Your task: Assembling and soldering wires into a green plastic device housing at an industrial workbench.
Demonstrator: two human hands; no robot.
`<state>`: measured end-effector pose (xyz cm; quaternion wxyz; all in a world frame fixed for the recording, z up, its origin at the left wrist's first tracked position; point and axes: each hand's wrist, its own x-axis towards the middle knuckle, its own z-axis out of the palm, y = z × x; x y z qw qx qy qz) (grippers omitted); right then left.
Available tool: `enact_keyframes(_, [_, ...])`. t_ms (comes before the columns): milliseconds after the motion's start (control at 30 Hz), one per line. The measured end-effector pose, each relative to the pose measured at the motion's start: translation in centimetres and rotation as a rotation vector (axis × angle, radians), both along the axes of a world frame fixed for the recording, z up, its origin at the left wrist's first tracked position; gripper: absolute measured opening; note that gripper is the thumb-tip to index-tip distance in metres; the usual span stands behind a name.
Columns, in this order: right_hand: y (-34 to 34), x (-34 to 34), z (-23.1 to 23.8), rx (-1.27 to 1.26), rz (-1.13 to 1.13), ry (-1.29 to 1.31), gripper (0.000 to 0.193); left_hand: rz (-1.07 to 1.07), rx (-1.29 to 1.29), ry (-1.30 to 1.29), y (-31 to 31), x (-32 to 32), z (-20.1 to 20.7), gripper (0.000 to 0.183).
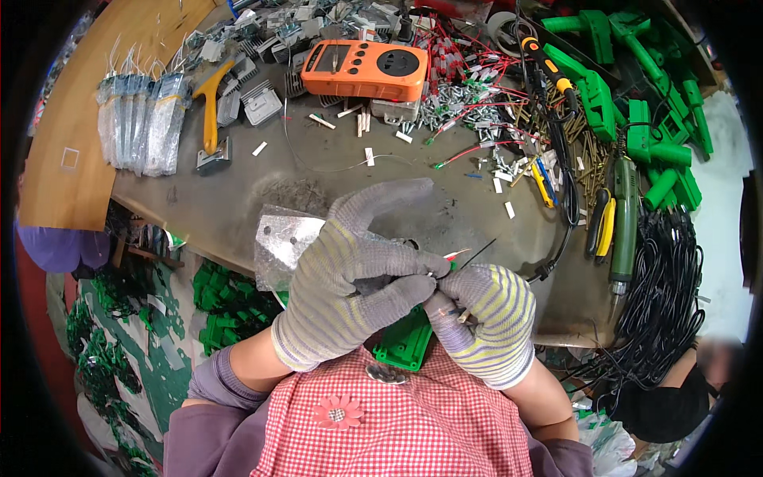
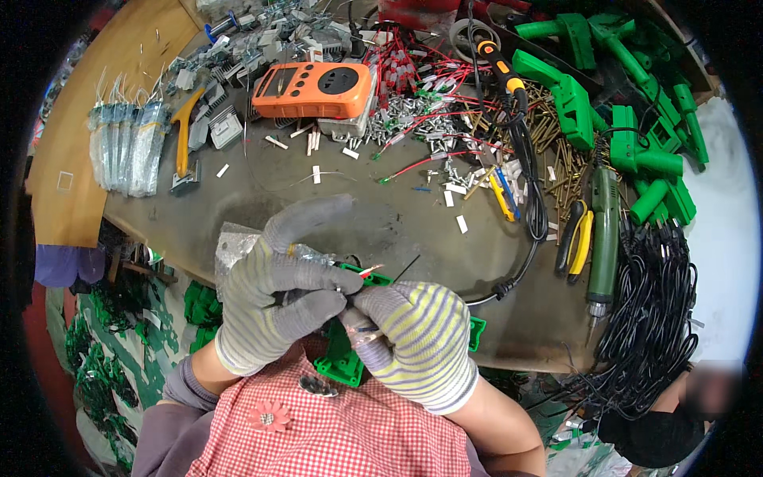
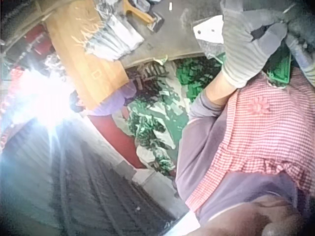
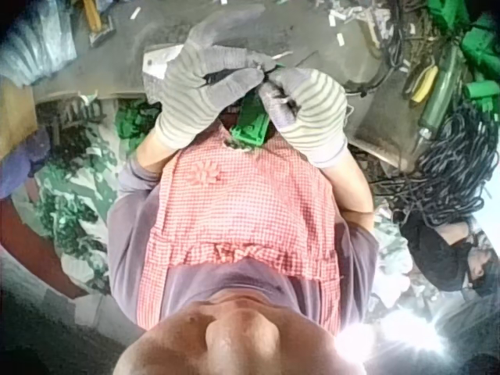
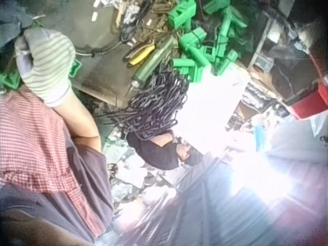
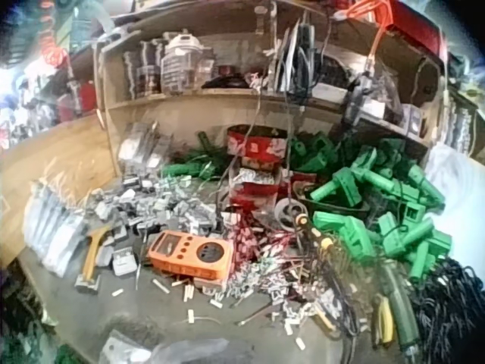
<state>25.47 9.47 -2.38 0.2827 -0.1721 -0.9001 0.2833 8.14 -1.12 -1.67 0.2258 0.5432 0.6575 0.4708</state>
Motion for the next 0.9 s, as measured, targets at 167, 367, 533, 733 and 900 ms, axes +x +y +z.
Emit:
enact_keyframes(167, [0.1, -0.2, 0.0, -0.041, 0.031, -0.030, 0.018, 0.018, -0.047, -0.106, -0.1, 0.3, 0.2, 0.023])
enact_keyframes(367, [-0.1, -0.1, 0.0, 0.019, 0.017, -0.071, 0.020, 0.001, -0.025, -0.038, 0.1, 0.3, 0.5, 0.021])
enact_keyframes(533, [0.2, 0.3, 0.3, 0.090, 0.042, -0.090, 0.020, -0.012, 0.036, 0.033, 0.1, 0.2, 0.7, 0.016])
enact_keyframes(733, [1.8, 1.4, 3.1, 0.353, 0.098, -0.082, 0.020, -0.224, 0.068, 0.323, 1.2, -0.7, 2.9, 0.010])
enact_keyframes(900, [1.7, 1.8, 1.9, 0.237, 0.068, -0.091, 0.010, -0.186, -0.013, 0.229, 1.2, -0.1, 2.4, 0.016])
